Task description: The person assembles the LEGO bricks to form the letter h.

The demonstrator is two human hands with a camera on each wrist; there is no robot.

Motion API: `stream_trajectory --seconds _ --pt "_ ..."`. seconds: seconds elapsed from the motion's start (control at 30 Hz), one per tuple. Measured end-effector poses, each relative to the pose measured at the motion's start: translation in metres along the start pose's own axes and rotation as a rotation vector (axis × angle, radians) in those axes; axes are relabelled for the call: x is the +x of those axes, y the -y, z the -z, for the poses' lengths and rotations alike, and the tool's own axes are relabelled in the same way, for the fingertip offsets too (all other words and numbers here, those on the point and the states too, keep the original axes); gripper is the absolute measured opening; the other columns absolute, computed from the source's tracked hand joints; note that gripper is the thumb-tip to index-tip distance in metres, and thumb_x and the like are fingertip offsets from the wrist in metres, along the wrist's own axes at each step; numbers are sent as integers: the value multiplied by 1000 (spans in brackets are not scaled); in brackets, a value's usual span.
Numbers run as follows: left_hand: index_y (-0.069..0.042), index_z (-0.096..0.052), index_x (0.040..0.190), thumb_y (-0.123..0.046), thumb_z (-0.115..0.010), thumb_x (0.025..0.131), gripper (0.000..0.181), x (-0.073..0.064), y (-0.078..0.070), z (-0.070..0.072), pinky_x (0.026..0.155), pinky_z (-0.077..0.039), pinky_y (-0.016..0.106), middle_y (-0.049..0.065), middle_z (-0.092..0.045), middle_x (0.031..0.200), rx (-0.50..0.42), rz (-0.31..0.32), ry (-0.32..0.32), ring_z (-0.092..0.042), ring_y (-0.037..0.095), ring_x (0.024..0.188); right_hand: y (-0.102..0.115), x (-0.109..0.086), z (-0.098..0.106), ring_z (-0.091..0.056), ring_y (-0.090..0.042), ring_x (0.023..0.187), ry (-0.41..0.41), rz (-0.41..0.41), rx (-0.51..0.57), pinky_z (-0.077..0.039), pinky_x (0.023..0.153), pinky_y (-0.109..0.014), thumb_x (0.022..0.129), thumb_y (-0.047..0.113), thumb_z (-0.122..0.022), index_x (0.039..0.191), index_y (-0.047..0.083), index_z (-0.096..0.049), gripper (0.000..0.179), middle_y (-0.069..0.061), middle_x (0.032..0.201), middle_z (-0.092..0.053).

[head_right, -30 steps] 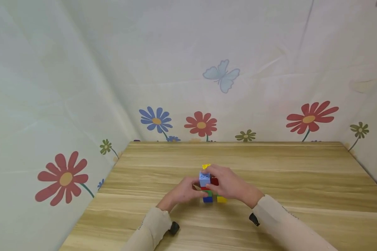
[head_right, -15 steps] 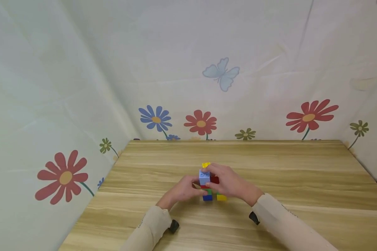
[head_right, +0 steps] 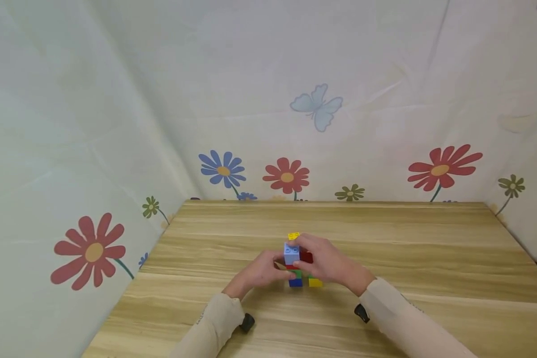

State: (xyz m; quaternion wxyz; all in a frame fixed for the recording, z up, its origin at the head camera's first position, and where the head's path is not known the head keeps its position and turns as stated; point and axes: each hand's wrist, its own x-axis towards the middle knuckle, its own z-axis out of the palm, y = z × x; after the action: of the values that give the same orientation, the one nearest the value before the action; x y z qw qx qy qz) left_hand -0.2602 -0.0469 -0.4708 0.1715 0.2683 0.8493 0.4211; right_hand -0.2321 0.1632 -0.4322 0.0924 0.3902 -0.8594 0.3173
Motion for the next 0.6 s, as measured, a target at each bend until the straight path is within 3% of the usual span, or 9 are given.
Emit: stream_trajectory --seconds 0.3,0.6 --pt "-24 -66 111 -31 -74 83 31 -1 0 1 80 -47 23 -14 -62 98 -4 6 1 -56 7 89 2 2 3 -58 -15 92 46 -116 123 -52 80 -32 82 14 -75 123 13 -54 46 3 109 -60" --pt "-22 -67 110 -30 -74 83 29 -1 0 1 79 -47 23 -13 -63 96 -6 3 7 -56 7 88 0 3 5 -60 -14 92 62 -141 179 -52 80 -30 81 14 -75 123 15 -53 48 3 109 -60"
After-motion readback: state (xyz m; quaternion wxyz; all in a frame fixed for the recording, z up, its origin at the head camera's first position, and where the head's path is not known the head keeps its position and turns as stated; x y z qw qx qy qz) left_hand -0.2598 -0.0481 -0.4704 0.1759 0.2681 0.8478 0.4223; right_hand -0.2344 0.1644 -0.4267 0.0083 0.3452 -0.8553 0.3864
